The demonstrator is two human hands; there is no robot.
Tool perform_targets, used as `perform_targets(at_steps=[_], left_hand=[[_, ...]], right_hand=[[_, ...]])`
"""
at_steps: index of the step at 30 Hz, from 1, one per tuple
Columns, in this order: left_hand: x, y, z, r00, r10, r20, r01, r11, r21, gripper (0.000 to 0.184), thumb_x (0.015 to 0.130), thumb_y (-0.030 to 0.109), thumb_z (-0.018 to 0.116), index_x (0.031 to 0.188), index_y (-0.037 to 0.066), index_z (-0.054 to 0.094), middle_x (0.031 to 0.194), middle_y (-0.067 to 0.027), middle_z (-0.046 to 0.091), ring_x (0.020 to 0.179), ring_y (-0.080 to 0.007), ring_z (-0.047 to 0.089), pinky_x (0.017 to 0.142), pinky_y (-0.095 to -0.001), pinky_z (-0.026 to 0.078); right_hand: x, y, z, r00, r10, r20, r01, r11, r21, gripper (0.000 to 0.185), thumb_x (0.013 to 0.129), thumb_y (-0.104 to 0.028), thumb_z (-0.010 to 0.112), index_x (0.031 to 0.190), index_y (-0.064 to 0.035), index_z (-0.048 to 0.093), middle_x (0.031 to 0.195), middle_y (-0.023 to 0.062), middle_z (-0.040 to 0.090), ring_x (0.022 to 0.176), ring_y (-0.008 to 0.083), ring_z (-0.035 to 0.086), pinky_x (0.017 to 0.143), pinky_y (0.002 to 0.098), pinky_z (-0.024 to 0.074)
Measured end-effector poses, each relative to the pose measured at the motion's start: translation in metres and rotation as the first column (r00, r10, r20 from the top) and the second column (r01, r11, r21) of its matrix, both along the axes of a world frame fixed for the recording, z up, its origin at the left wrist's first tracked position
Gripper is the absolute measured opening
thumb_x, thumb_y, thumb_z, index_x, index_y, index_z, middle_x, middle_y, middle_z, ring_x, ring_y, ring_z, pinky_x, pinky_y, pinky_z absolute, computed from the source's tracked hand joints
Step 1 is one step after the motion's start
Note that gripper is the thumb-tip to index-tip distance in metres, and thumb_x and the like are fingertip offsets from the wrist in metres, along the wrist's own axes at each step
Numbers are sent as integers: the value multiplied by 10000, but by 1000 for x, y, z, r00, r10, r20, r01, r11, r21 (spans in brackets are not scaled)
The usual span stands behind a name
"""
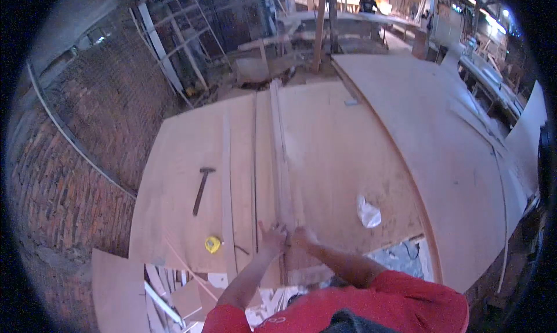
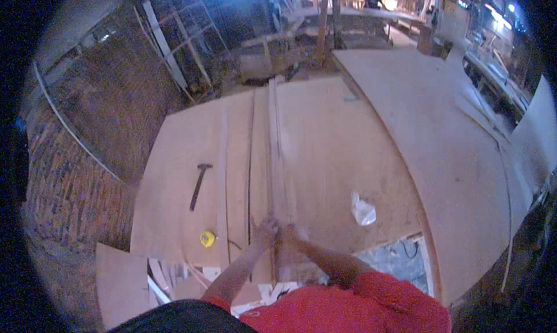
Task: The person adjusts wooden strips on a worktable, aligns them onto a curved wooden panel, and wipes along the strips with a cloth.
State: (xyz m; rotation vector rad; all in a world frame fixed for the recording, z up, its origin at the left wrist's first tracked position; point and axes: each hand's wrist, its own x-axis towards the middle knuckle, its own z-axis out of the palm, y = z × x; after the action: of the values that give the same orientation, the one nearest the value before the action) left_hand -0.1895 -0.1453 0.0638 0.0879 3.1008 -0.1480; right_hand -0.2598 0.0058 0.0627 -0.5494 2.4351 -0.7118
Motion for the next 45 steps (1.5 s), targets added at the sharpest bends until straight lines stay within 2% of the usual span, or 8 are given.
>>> perform_targets(at_steps=[15,18,20,27,34,36,38,45], left_hand=[[-5,11,17,985,-171,7,171,984,-43,289,897,275,653,1153,167,733,1349,-3,605,1320,-281,544,1130,-822,103],[-6,11,26,992,-129,-6,129,989,70,336,826,315,710,1133,180,738,1294,-4,622,1277,-283,563,1133,-815,118],[4,13,56,990,-118,-73,125,986,107,361,784,385,731,1092,197,747,1258,7,648,1262,-293,576,1136,-812,107],[17,11,114,917,-94,-387,167,973,161,448,733,462,761,1101,207,747,1191,30,708,1180,-269,634,1141,-802,61],[45,30,171,814,299,-498,-118,925,362,533,763,431,798,1200,135,726,1214,-58,706,1220,-266,607,1179,-712,108],[68,14,153,724,477,-498,-248,854,456,573,770,397,804,1252,105,702,1257,-96,689,1245,-282,587,1194,-660,145],[92,3,141,661,601,-449,-347,776,527,600,773,373,802,1284,83,681,1290,-108,673,1266,-305,568,1199,-630,174],[137,5,193,571,663,-484,-606,738,296,693,828,317,758,1450,110,532,1489,-108,519,1415,-321,439,1201,-631,199]], right_hand=[[-9,16,-30,873,-281,399,363,921,-144,437,832,-228,760,1241,-78,720,1000,109,757,852,222,724,758,361,592],[-20,20,-88,967,184,-179,-249,841,-481,330,874,-238,750,1170,-92,735,918,84,736,820,200,711,721,365,588],[-13,11,-30,649,-96,754,579,706,-408,190,921,-221,712,1066,-101,735,890,59,711,798,172,696,695,361,584],[-20,15,91,600,229,766,532,601,-597,237,951,-265,704,1085,-71,714,969,56,712,824,153,679,691,354,584],[-63,36,74,901,103,422,283,598,-750,559,965,-345,709,1386,1,583,1264,101,676,1124,203,633,996,378,498],[-52,66,91,913,-221,343,377,778,-502,590,953,-314,725,1412,8,542,1301,91,651,1142,178,607,1000,364,491],[-55,112,119,876,150,458,254,664,-704,617,935,-266,743,1430,15,506,1308,83,641,1156,178,601,1012,357,483],[-89,228,137,792,314,524,133,749,-649,824,802,-213,845,1456,93,448,1461,187,553,1304,281,561,1083,428,470]])
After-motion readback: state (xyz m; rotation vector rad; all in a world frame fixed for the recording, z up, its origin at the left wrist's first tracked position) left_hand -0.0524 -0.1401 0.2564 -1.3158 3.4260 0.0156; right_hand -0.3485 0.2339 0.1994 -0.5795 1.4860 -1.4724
